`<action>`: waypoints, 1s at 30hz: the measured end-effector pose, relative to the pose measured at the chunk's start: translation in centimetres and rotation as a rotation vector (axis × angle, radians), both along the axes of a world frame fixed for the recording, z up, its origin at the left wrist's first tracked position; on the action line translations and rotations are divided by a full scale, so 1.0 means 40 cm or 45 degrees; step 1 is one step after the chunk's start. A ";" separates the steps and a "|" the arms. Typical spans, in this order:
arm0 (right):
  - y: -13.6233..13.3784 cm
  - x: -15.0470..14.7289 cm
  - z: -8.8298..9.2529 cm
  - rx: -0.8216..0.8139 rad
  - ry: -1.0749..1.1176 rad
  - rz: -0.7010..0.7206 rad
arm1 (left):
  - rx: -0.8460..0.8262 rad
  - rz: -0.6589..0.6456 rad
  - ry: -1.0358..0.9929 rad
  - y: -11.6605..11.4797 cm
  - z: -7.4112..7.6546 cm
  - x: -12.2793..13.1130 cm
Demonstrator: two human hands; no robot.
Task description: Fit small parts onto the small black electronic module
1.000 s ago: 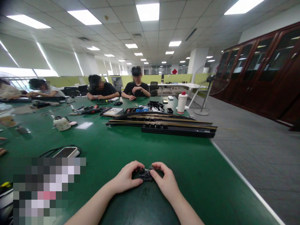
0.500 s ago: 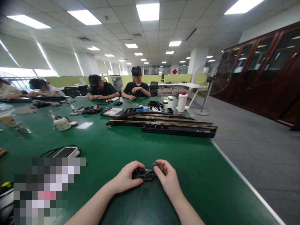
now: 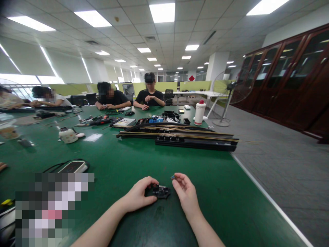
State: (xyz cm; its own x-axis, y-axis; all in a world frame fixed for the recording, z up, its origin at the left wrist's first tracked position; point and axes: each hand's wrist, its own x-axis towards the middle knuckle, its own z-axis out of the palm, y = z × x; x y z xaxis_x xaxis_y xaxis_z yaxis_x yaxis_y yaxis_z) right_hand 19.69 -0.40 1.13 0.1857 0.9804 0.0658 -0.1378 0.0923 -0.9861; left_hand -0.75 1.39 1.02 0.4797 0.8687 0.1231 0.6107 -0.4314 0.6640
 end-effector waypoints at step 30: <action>0.009 0.008 -0.022 -0.013 0.085 -0.143 | -0.001 -0.007 0.017 -0.001 0.000 -0.003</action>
